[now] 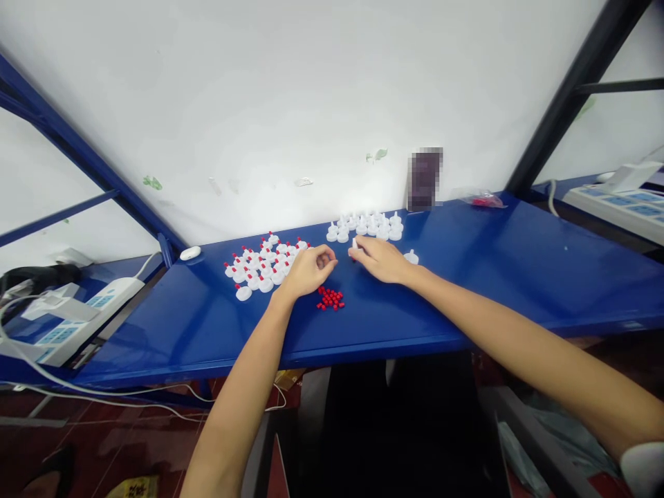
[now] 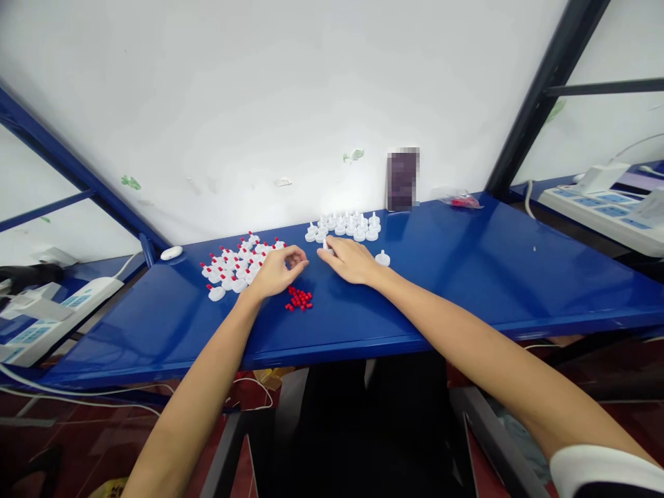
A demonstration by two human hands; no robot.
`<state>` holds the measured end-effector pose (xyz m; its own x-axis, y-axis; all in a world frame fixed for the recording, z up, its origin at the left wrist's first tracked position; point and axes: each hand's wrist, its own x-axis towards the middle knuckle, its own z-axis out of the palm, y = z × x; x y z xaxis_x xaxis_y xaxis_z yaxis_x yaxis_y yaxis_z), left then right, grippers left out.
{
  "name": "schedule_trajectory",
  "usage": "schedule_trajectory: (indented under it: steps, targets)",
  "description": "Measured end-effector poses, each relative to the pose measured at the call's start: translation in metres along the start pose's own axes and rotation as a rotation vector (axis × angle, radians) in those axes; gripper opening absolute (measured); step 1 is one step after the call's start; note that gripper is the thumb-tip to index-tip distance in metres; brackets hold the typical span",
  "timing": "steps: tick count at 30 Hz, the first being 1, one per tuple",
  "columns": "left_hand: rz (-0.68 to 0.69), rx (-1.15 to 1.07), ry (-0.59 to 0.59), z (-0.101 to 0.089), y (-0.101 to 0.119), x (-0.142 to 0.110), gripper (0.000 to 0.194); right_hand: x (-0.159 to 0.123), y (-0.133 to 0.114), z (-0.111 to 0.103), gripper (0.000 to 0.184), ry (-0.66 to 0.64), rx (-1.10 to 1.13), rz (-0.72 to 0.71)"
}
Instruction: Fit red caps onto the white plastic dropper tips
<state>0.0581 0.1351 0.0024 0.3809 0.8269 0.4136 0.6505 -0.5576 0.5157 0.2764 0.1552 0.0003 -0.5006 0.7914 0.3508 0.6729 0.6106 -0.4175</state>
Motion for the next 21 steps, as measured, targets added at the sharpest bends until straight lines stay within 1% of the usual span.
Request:
schedule_trajectory:
  steps: [2,4,5,7,11,14,16,19,21]
  targets:
    - [-0.010,-0.113,-0.037,0.0038,0.0030,0.0003,0.014,0.0022,0.0046,0.0002,0.035,0.102,0.015,0.062]
    - [-0.058,-0.225,-0.050,0.0079,0.0049,0.0008,0.016,0.0039,0.0079,0.0006,0.035,0.157,0.038,0.114]
    - [-0.091,-0.272,-0.049,0.0096,0.0051,0.0011,0.017,0.0043,0.0087,0.0010,0.035,0.157,0.058,0.130]
    - [-0.142,-0.330,-0.027,0.0113,0.0043,0.0013,0.018,0.0042,0.0085,0.0020,0.035,0.116,0.110,0.137]
    - [-0.163,-0.341,0.054,0.0087,0.0006,0.0013,0.017,0.0015,0.0035,0.0046,0.033,0.018,0.162,0.096]
    - [-0.178,-0.296,0.091,0.0059,-0.0007,0.0013,0.018,0.0006,0.0016,0.0058,0.033,0.014,0.141,0.103]
    - [-0.155,-0.199,0.094,0.0052,-0.0008,0.0016,0.017,0.0010,0.0022,0.0060,0.032,0.031,0.134,0.117]
    - [-0.044,0.001,0.068,0.0056,-0.0004,0.0019,0.016,0.0021,0.0036,0.0058,0.030,0.051,0.153,0.120]
    - [0.020,0.083,0.043,0.0058,-0.0006,0.0020,0.026,0.0023,0.0032,0.0057,0.029,0.048,0.196,0.118]
